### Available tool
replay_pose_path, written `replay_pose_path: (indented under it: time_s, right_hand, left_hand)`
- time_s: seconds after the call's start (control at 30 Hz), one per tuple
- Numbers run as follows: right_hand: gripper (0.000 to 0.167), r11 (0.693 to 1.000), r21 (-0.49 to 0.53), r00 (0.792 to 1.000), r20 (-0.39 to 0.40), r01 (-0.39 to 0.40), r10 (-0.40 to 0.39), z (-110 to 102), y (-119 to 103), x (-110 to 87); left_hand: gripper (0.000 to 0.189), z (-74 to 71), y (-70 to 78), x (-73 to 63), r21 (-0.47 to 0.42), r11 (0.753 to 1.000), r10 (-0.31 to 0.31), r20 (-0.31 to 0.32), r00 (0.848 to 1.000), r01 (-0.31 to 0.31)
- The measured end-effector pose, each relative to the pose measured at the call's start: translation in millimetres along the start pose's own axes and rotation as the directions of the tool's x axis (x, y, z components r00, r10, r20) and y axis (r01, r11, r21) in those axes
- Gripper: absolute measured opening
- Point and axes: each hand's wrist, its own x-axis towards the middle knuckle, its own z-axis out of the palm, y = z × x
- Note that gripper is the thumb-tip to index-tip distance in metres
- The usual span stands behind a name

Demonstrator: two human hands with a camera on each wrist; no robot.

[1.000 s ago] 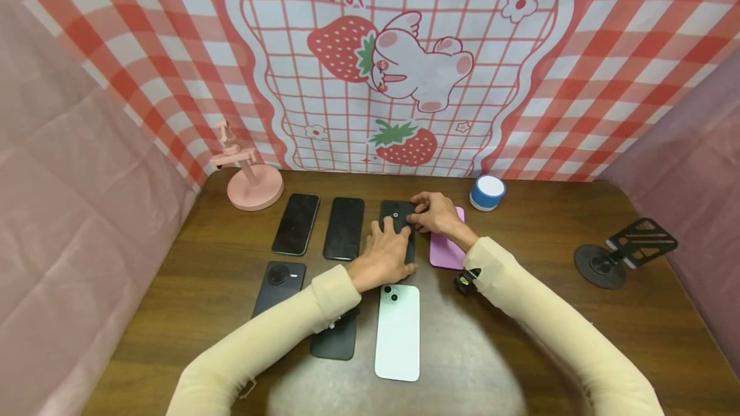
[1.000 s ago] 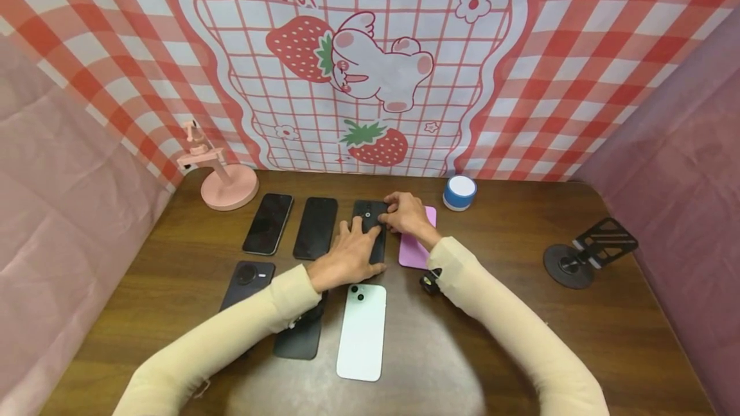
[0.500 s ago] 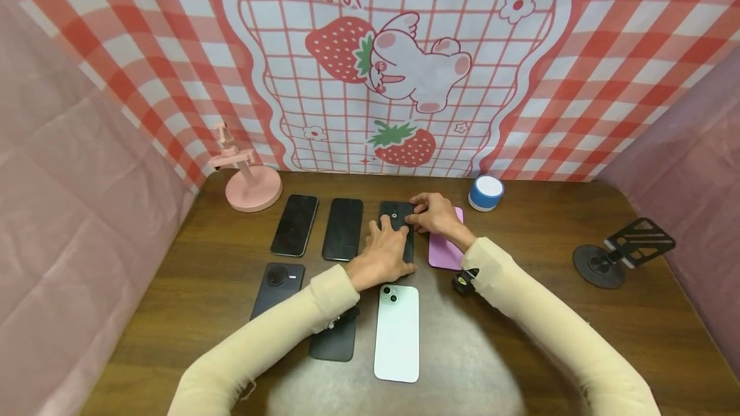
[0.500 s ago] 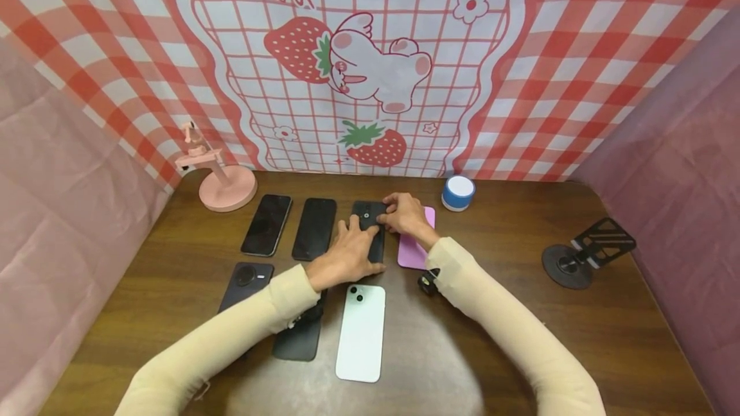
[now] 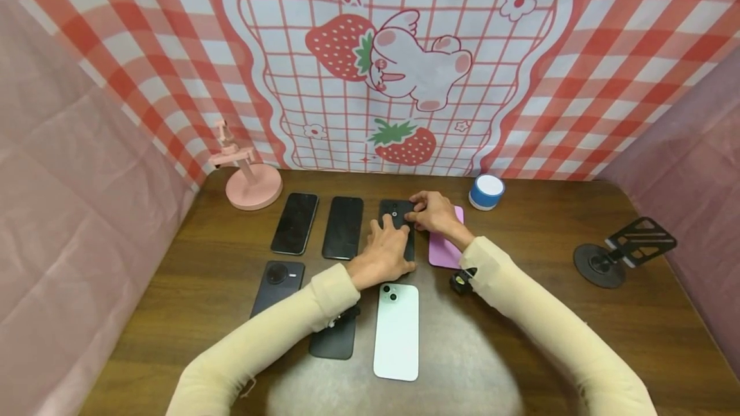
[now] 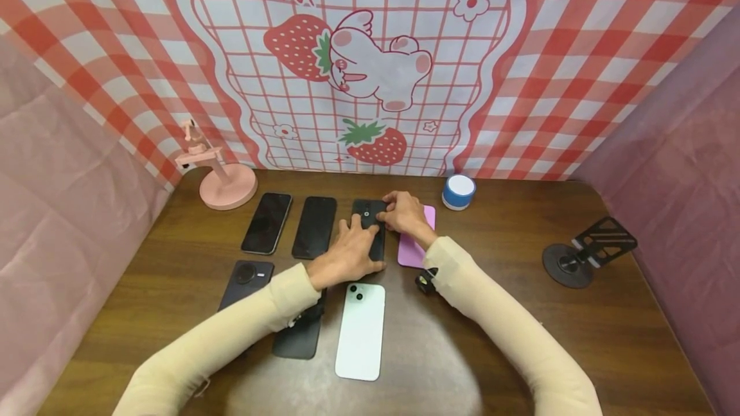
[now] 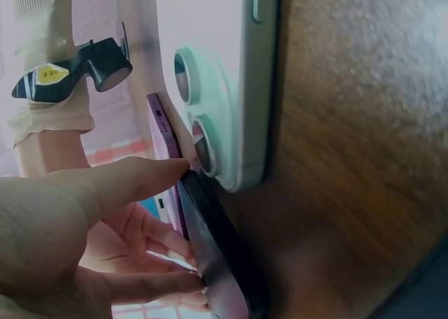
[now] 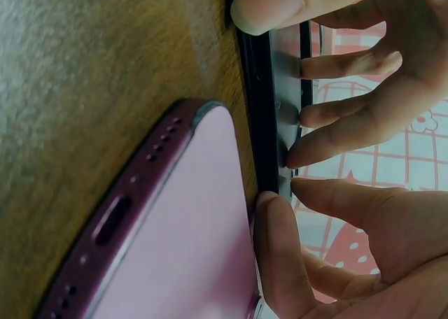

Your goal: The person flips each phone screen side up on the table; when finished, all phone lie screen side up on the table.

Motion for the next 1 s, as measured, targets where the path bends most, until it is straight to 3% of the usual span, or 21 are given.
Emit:
replay_pose_path:
  time_s: [0.23, 0.63, 1.0]
  right_hand:
    - [0.046, 1.0, 0.001, 1.0, 0.0, 0.002, -0.002, -2.1, 0.8, -1.4]
    - [0.044, 0.992, 0.122, 1.0, 0.027, 0.011, -0.014, -3.5, 2.1, -3.7]
    - [0.047, 0.975, 0.22, 0.999, 0.046, 0.014, -0.025, -10.9, 1.7, -10.1]
  left_hand:
    - [0.077, 0.8, -0.8, 0.5, -0.031, 0.999, 0.02, 0.013, 1.0, -0.02]
    - [0.081, -1.0, -6.5, -1.5, -0.139, 0.99, 0.025, 0.042, 0.999, -0.019]
    - [0.086, -4.4, -10.5, -6.3, -0.267, 0.964, 0.031, 0.058, 0.998, -0.014]
